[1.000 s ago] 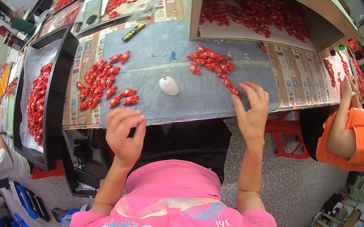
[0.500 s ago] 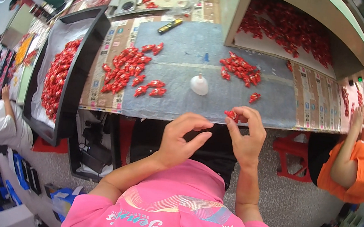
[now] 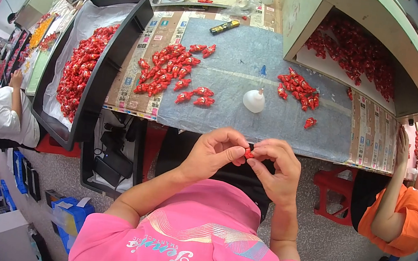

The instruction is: The person assembles small toy pieces by applying glue onto them with a squeeze bottle, pressing parts together by hand, and placing the assembled components onto the table.

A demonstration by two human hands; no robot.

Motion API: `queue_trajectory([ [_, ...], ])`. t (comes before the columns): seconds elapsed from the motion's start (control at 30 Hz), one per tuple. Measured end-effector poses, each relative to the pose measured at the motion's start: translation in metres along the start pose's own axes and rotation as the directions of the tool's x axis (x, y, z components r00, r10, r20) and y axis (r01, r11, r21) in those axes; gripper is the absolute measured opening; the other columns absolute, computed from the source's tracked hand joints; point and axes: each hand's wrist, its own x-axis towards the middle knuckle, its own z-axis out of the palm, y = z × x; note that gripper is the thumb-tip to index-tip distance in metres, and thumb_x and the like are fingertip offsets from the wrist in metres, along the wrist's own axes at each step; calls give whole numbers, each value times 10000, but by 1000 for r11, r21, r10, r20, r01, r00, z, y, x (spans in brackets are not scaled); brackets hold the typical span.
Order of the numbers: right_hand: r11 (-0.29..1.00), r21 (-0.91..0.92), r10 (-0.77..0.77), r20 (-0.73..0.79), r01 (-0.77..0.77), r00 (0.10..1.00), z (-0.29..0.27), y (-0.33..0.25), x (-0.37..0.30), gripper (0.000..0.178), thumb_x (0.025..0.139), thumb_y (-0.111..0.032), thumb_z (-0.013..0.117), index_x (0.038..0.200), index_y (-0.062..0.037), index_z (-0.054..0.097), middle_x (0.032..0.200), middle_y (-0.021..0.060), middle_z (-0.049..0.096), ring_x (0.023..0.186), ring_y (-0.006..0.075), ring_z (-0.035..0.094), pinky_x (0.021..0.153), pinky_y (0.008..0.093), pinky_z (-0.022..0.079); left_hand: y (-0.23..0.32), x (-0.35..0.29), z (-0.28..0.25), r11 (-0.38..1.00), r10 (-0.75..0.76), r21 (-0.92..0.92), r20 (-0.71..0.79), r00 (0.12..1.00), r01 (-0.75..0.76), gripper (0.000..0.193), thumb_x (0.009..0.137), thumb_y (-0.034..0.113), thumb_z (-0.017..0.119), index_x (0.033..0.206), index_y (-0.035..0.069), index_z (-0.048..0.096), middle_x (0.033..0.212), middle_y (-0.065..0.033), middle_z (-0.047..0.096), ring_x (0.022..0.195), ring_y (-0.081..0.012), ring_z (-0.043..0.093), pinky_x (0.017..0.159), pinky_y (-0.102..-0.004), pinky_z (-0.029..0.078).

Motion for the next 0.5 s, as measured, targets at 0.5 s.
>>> queue_trajectory([
  [0.5,989,-63,103,-338,-131,935,16,25,42,384,727,-39,750,1079,-25,598,1084,92,576,900,166,597,768,277,485,9,-6,-11,964,197,216,-176,964,-157,234,871,66,639,1090,-13,611,941,-74,637,791,-133,628,728,-251,530],
])
